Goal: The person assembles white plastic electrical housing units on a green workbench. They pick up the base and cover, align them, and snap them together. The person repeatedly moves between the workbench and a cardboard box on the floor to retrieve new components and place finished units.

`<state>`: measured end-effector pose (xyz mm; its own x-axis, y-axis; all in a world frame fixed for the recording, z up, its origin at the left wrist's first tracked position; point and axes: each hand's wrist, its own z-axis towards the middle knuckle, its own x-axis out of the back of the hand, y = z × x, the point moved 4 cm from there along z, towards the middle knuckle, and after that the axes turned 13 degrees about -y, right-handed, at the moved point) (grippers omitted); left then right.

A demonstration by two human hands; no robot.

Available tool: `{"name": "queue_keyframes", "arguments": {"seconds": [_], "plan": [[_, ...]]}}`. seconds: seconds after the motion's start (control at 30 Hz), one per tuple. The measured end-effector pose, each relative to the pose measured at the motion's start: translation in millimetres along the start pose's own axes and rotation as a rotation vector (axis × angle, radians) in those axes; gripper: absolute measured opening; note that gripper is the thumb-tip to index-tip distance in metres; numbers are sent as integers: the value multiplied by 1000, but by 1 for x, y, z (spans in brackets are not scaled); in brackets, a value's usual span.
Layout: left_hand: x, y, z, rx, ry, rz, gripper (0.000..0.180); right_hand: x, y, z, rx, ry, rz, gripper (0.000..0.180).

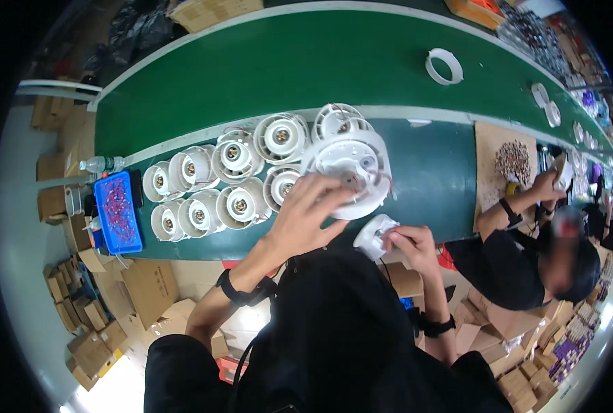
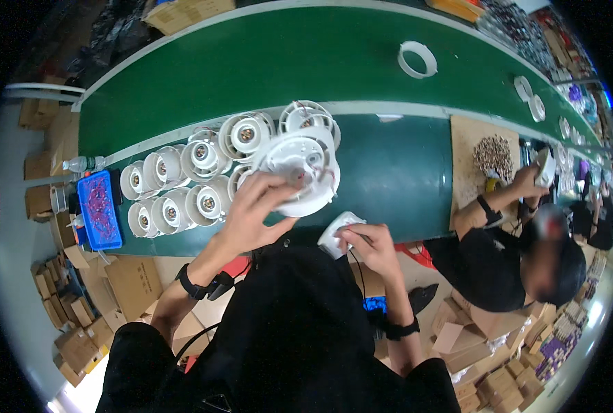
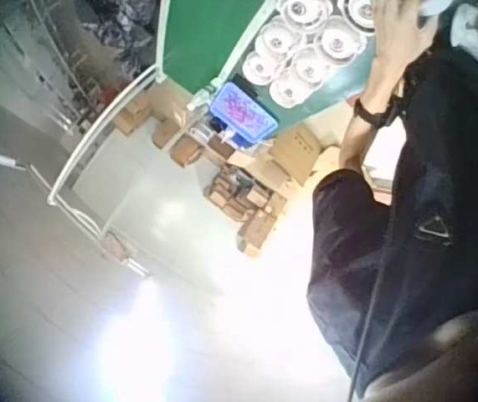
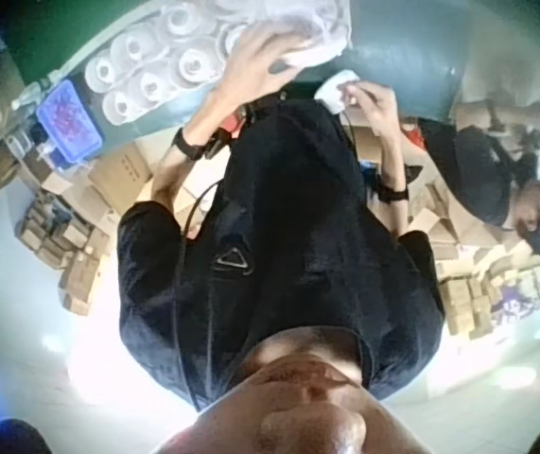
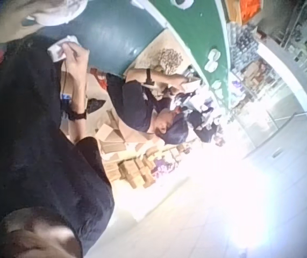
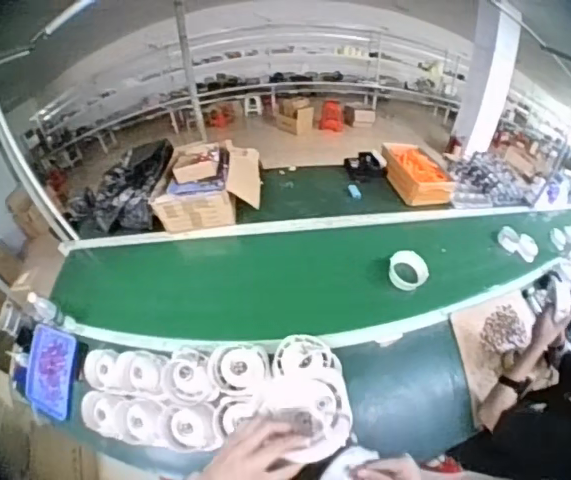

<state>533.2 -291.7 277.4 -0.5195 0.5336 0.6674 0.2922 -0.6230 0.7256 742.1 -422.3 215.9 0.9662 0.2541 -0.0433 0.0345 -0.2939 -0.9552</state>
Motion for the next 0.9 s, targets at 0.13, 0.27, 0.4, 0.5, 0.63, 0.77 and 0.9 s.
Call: {"name": "queue_keyframes", "arguments": {"seconds": [0.13, 0.27, 0.4, 0.5, 0.63, 0.77, 0.9], "plan": [[44, -42, 12, 272, 243, -413, 44, 31, -20, -1, 49, 110, 19, 20], [81, -143, 41, 463, 496, -678, 48, 62, -70, 21, 36, 235, -108, 22], [82, -288, 64, 745, 538, -570, 57, 94, -117, 56, 31, 325, -316, 23], [48, -378, 65, 964, 604, -467, 61, 107, -145, 92, 36, 373, -490, 22], [17, -422, 66, 1043, 638, -531, 55, 118, -162, 163, -82, 409, -703, 23], [13, -445, 58, 920, 731, -414, 43, 150, -148, 253, 38, 346, -464, 25], [30, -446, 48, 858, 763, -275, 36, 148, -134, 317, 92, 340, -512, 26]]}}
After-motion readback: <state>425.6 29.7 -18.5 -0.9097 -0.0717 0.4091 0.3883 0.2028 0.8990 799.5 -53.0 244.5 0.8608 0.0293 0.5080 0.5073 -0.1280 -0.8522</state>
